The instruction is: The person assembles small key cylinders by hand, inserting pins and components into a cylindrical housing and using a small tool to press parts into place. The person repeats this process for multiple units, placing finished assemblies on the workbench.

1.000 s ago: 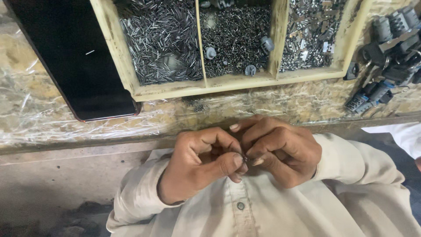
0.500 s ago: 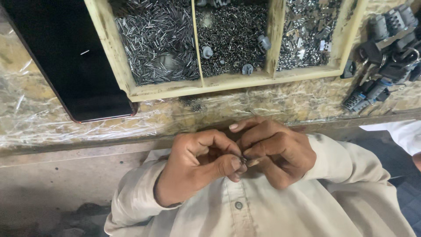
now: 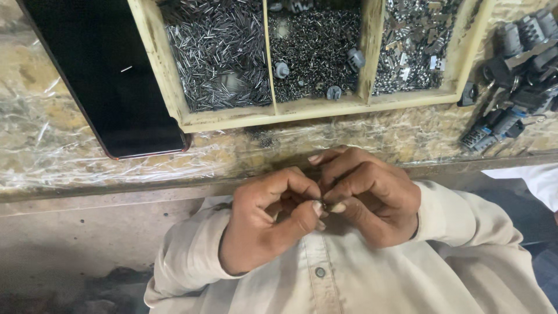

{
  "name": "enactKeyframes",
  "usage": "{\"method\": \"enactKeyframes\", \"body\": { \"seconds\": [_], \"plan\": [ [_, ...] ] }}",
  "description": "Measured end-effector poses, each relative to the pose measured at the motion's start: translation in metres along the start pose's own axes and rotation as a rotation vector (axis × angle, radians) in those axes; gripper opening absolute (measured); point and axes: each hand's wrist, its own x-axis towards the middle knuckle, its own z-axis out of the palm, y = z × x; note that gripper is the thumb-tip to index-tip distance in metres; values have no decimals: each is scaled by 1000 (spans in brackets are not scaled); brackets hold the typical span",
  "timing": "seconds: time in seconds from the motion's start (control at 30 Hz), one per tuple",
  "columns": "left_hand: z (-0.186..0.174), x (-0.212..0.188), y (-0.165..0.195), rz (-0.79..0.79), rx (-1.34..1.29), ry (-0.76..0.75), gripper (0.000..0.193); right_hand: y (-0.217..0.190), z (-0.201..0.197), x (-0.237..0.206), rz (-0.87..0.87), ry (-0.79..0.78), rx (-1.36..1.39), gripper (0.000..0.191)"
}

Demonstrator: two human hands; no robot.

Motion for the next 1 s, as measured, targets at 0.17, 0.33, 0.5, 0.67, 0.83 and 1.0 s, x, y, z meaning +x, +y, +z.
{"method": "enactKeyframes", "body": {
  "seconds": [0.17,0.33,0.5,0.67,0.83,1.0],
  "plan": [
    [7,-2,-1,303,359,146,12,8,2,-1,-88,11,-132,8],
    [4,-4,-11,101,-50,66,9,-24,-6,47,3,-141,-74,12],
    [-8,-6,-22,57,-312,30,9,-82,-16,121,-75,-150,-605,40],
    [-11,-9,-25,114,-299,18,7,-63,-2,151,-674,-235,-1296,24],
    [-10,-12,-19,79,-297,5,10,-29,7,169,-466,-557,-1375,23],
    [-14,-11,-12,90,-190,-15,9,-19,7,196,-276,-887,-1455,27]
  ]
}}
